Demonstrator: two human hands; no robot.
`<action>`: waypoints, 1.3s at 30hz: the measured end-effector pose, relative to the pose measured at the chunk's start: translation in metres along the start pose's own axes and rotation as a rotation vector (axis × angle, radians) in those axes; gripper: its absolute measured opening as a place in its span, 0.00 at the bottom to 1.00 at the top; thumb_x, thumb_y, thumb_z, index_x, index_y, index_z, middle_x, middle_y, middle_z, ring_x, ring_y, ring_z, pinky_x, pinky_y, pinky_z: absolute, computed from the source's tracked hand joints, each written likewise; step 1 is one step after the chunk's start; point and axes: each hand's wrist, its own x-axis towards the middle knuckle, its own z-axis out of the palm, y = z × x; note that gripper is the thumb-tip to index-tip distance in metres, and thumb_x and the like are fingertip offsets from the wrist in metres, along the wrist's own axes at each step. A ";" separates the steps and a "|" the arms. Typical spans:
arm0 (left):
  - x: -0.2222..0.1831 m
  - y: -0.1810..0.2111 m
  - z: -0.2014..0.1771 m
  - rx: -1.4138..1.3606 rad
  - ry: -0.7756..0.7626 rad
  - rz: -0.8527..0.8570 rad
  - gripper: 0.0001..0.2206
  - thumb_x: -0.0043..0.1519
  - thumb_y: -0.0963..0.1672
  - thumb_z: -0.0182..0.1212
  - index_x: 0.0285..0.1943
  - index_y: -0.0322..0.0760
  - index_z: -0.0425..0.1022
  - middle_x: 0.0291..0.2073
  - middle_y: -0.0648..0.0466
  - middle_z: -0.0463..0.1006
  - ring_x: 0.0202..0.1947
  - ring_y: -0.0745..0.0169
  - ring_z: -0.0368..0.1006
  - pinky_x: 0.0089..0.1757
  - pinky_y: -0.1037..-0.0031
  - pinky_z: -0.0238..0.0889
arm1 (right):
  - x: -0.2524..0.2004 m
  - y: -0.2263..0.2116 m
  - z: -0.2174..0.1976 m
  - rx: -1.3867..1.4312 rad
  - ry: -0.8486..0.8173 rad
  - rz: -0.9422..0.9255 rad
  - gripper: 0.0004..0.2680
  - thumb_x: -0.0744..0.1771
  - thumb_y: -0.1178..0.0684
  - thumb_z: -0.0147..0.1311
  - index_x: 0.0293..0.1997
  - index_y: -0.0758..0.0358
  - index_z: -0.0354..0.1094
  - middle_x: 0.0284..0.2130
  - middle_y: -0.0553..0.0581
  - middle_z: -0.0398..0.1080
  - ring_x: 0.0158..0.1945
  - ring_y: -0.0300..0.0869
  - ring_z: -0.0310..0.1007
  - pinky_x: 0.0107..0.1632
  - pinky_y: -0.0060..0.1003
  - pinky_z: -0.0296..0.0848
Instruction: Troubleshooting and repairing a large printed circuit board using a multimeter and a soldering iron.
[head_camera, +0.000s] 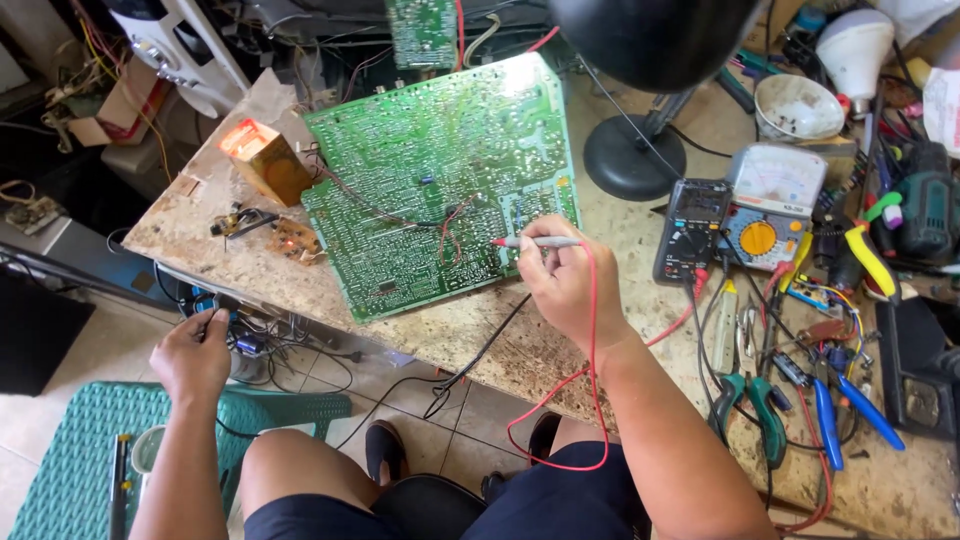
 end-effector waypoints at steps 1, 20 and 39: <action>-0.002 0.003 -0.005 -0.005 0.003 -0.012 0.15 0.69 0.50 0.66 0.55 0.37 0.84 0.48 0.40 0.82 0.50 0.44 0.77 0.53 0.60 0.69 | 0.001 -0.001 0.002 0.000 -0.010 -0.008 0.04 0.69 0.55 0.51 0.36 0.56 0.71 0.15 0.42 0.61 0.16 0.30 0.55 0.21 0.29 0.51; -0.129 -0.024 0.034 0.059 -0.183 -0.041 0.14 0.73 0.47 0.53 0.60 0.33 0.75 0.50 0.41 0.78 0.49 0.40 0.72 0.47 0.52 0.63 | 0.004 0.002 0.005 0.027 0.003 -0.102 0.04 0.69 0.62 0.50 0.39 0.68 0.71 0.22 0.52 0.70 0.17 0.32 0.62 0.16 0.26 0.59; -0.148 -0.012 0.042 0.412 -0.418 -0.197 0.23 0.61 0.52 0.47 0.62 0.42 0.69 0.57 0.43 0.77 0.56 0.36 0.73 0.49 0.49 0.66 | -0.002 -0.017 0.012 0.122 0.098 -0.021 0.06 0.71 0.58 0.52 0.49 0.68 0.73 0.38 0.56 0.77 0.19 0.29 0.55 0.23 0.24 0.54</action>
